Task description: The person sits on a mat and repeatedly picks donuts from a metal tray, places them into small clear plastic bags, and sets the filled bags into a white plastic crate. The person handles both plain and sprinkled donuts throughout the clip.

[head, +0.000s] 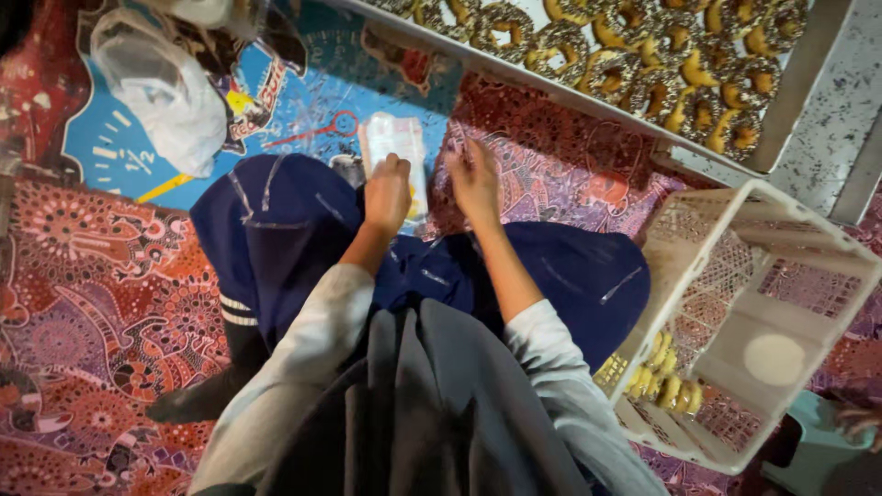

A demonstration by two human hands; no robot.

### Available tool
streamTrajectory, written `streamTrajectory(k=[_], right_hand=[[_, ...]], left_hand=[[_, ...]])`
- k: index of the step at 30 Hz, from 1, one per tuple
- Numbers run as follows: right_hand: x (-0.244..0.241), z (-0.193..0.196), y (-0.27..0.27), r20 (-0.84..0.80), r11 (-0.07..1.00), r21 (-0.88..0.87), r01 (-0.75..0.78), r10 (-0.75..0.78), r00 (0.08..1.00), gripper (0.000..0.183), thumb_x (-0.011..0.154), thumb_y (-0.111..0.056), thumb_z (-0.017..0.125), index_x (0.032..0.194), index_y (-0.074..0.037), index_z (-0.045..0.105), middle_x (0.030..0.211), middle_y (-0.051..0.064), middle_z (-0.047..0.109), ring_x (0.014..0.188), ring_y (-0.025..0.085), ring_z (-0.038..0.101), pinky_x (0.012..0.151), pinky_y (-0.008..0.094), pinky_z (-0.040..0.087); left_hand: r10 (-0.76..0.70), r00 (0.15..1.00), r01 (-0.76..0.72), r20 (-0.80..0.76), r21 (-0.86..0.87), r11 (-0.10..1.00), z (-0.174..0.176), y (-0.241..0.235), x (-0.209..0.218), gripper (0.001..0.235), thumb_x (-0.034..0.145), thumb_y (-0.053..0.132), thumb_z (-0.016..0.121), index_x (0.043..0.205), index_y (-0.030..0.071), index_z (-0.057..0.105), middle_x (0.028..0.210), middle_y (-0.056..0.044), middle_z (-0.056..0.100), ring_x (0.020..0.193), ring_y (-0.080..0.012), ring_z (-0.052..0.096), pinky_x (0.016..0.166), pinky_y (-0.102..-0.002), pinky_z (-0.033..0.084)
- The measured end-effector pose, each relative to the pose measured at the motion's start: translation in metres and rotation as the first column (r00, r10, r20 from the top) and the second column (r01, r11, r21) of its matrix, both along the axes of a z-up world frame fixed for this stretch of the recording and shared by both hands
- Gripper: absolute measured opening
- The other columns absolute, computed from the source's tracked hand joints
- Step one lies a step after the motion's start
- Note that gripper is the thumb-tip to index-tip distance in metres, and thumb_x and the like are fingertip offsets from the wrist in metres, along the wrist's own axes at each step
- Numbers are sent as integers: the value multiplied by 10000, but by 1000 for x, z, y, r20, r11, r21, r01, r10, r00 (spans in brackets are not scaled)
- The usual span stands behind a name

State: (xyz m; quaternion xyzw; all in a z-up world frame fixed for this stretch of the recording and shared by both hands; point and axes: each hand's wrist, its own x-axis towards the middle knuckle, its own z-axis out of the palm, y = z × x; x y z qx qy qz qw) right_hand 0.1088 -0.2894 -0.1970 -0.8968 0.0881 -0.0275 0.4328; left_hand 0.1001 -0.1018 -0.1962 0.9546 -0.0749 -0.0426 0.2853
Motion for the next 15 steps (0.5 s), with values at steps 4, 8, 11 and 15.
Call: streamTrajectory(k=[4,8,11,15], right_hand=[[29,60,25,-393,945,306,-119,239,888,268,975,-221,680,1171,-65,772,1065,156,809,935,227,752,813,306,560],[31,123,29,-4,954,181,-239,244,970,240,955,-146,705,1168,-37,729,1131,146,760,1027,257,731,881,354,560],[11,166,31,283,978,20,-210,196,939,297,958,-107,719,1234,-5,677,1241,192,692,1175,349,659,1020,430,528],[5,213,31,281,975,-119,-189,216,935,297,998,-59,670,1295,-66,653,1363,127,666,1333,299,640,1237,549,371]], left_hand=[[28,919,33,394,-148,988,70,-6,5,194,844,151,722,1022,143,646,1163,-127,644,966,-313,689,974,-666,437],[290,950,-282,-116,-717,637,117,-5,29,508,827,-63,640,1319,-4,527,1217,-175,628,862,-218,712,717,-325,579],[336,924,-356,-182,-732,581,129,-10,37,352,957,-95,579,1292,11,597,1067,-117,766,902,-162,746,756,-287,607],[321,922,-74,219,-712,698,148,-31,32,310,993,-107,644,1255,57,620,1092,-117,762,920,-189,759,798,-309,620]])
